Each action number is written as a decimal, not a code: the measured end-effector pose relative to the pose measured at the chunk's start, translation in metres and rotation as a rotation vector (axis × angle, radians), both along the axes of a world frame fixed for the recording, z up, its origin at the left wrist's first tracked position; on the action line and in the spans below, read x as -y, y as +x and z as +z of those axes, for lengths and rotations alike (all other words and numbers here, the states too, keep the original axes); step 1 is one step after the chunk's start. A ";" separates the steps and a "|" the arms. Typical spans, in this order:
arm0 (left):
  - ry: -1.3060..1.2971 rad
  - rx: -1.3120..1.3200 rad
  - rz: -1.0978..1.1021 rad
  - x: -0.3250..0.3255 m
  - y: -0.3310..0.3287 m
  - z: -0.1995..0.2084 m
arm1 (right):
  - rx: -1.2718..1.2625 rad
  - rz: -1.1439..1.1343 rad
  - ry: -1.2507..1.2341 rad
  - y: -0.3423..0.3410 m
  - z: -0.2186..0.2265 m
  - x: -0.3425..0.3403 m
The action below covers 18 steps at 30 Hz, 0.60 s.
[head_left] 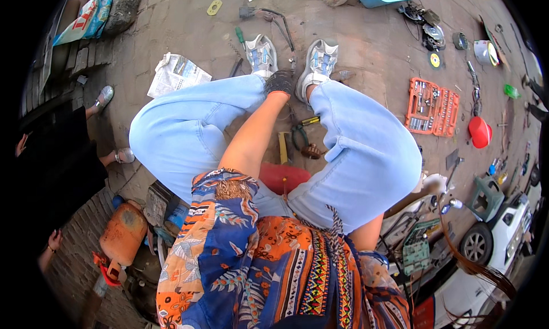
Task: The person sits on the ground and uses a screwdriver and hammer to disassemble and reassemble a small electrical connector. They remove a screw, separate the housing, and then reassemble the unit, securing it with the screw.
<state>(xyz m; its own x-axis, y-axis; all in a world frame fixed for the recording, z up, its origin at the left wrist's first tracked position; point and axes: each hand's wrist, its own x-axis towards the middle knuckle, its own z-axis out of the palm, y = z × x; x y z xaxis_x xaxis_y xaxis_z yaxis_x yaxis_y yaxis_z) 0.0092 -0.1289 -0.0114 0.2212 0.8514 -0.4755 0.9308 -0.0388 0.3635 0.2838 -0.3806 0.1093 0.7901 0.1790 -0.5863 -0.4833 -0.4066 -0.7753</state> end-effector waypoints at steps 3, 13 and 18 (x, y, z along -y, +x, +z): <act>-0.072 -0.030 -0.016 -0.004 0.005 0.015 | -0.012 0.017 -0.020 0.005 0.008 -0.011; -0.029 0.027 0.064 0.002 0.025 0.028 | 0.067 0.382 -0.020 0.029 0.038 -0.138; -0.015 0.064 0.034 -0.001 0.020 0.026 | 0.196 0.916 -0.131 0.013 0.078 -0.242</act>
<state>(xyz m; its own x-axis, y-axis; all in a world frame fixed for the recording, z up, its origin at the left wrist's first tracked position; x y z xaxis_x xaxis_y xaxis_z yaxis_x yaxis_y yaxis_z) 0.0293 -0.1274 0.0143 0.2230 0.8519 -0.4738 0.9063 -0.0021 0.4227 0.2965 -0.1384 0.1876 0.4610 0.7208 -0.5176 0.2016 -0.6531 -0.7300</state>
